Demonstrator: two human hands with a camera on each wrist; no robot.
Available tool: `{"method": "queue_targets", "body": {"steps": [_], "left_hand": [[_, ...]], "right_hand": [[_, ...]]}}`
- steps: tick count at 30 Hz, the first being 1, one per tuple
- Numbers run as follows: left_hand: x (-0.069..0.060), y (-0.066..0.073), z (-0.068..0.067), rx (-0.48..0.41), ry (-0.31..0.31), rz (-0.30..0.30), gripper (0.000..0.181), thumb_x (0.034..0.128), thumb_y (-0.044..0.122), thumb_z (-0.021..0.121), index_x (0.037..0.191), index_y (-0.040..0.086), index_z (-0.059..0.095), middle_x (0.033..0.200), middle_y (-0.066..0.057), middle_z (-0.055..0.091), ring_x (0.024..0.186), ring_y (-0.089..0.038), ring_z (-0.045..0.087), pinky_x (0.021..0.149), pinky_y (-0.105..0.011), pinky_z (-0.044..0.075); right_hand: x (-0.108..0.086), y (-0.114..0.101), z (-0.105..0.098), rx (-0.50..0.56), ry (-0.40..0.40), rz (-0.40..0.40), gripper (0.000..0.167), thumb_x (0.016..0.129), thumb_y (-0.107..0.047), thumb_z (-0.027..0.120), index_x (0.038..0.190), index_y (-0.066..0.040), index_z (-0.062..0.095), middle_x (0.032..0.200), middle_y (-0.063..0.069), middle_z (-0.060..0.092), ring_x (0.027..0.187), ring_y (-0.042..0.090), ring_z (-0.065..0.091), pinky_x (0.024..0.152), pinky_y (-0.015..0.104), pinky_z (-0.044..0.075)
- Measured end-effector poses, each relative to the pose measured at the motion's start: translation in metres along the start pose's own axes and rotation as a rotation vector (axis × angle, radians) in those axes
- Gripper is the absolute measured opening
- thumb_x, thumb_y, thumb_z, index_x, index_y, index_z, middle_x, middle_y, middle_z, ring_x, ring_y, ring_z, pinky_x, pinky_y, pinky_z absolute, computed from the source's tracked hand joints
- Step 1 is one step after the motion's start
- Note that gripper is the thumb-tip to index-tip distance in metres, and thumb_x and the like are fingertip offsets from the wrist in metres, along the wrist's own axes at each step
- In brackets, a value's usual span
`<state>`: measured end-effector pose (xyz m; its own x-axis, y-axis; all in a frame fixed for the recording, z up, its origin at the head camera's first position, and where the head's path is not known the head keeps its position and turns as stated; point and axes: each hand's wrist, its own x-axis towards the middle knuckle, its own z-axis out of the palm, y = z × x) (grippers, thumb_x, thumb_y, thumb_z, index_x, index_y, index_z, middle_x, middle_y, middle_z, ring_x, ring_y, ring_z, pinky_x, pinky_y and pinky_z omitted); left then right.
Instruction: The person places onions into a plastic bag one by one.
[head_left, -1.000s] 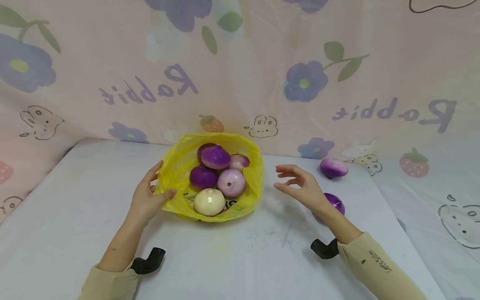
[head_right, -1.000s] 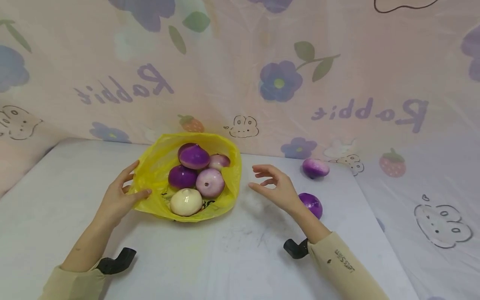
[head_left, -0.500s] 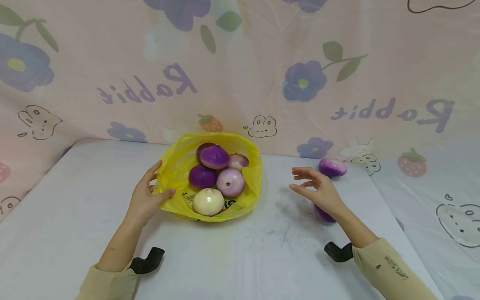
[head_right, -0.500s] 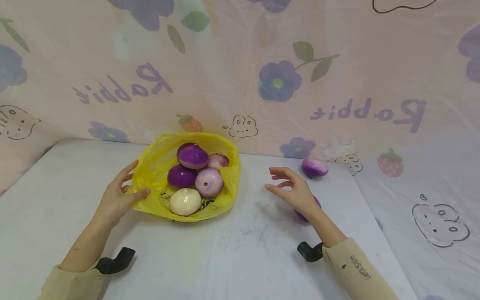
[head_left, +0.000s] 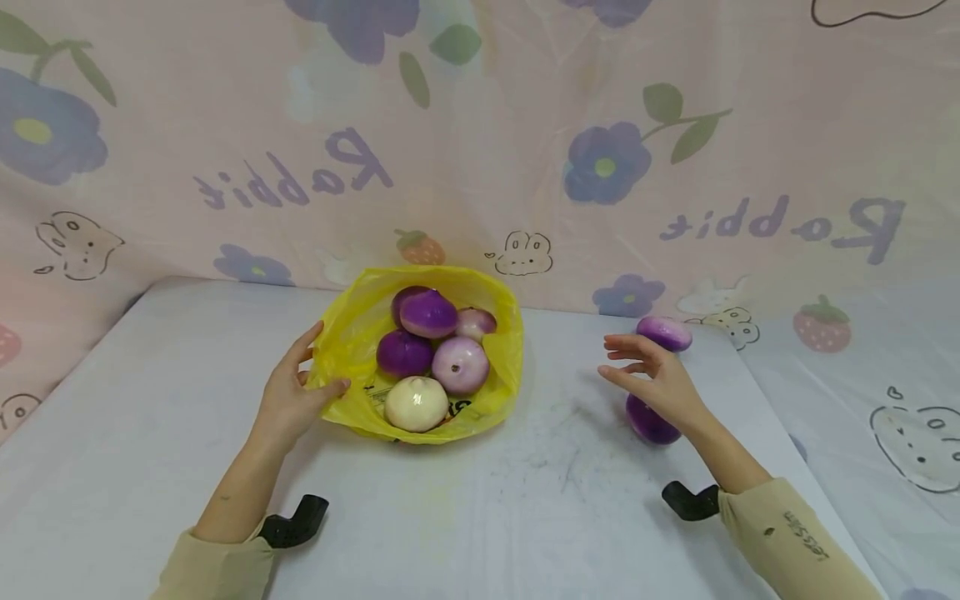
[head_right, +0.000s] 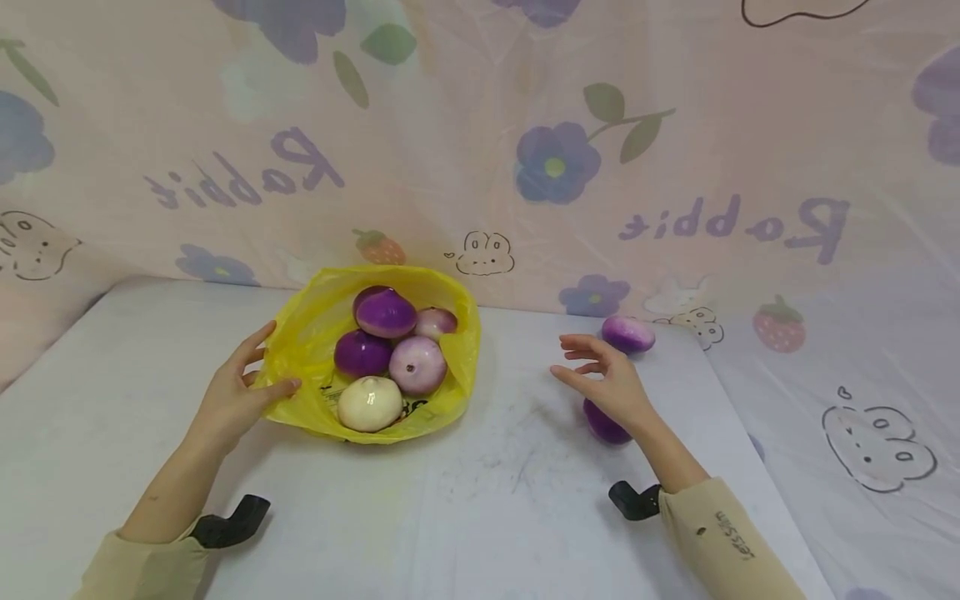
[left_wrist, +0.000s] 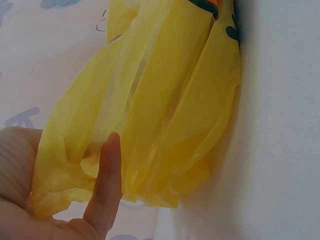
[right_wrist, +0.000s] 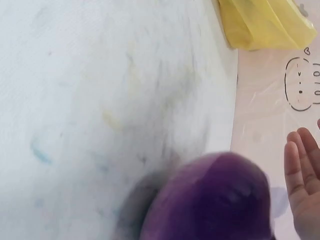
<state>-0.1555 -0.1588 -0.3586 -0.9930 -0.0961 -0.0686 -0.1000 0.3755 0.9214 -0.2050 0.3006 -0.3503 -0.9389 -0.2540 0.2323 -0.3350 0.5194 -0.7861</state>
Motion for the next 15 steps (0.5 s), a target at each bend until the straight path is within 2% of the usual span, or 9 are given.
{"method": "queue_targets", "body": {"steps": [7, 11, 15], "left_hand": [[-0.001, -0.001, 0.001, 0.001, 0.0, -0.004, 0.086, 0.0872, 0.006, 0.065, 0.155, 0.023, 0.015, 0.148, -0.026, 0.027, 0.107, -0.034, 0.054, 0.07, -0.016, 0.051], [-0.001, -0.002, 0.001, 0.011, 0.001, 0.002, 0.086, 0.0872, 0.006, 0.065, 0.155, 0.023, 0.015, 0.148, -0.026, 0.027, 0.107, -0.034, 0.054, 0.07, -0.015, 0.051], [-0.001, -0.002, 0.001, 0.015, 0.003, 0.002, 0.086, 0.0871, 0.006, 0.065, 0.155, 0.023, 0.015, 0.148, -0.026, 0.027, 0.107, -0.035, 0.054, 0.07, -0.015, 0.05]], "right_hand": [[-0.009, 0.004, -0.01, -0.044, 0.022, -0.001, 0.043, 0.087, -0.011, 0.069, 0.127, -0.003, 0.057, 0.114, -0.017, 0.059, 0.105, 0.003, 0.058, 0.083, 0.012, 0.046], [-0.013, 0.007, -0.013, -0.121, 0.031, 0.011, 0.042, 0.087, -0.015, 0.07, 0.126, -0.007, 0.059, 0.117, -0.005, 0.063, 0.106, 0.001, 0.057, 0.088, 0.013, 0.042], [-0.014, 0.011, -0.017, -0.185, 0.005, 0.044, 0.042, 0.088, -0.022, 0.069, 0.126, -0.01, 0.059, 0.122, 0.01, 0.063, 0.107, -0.004, 0.052, 0.091, 0.013, 0.038]]}}
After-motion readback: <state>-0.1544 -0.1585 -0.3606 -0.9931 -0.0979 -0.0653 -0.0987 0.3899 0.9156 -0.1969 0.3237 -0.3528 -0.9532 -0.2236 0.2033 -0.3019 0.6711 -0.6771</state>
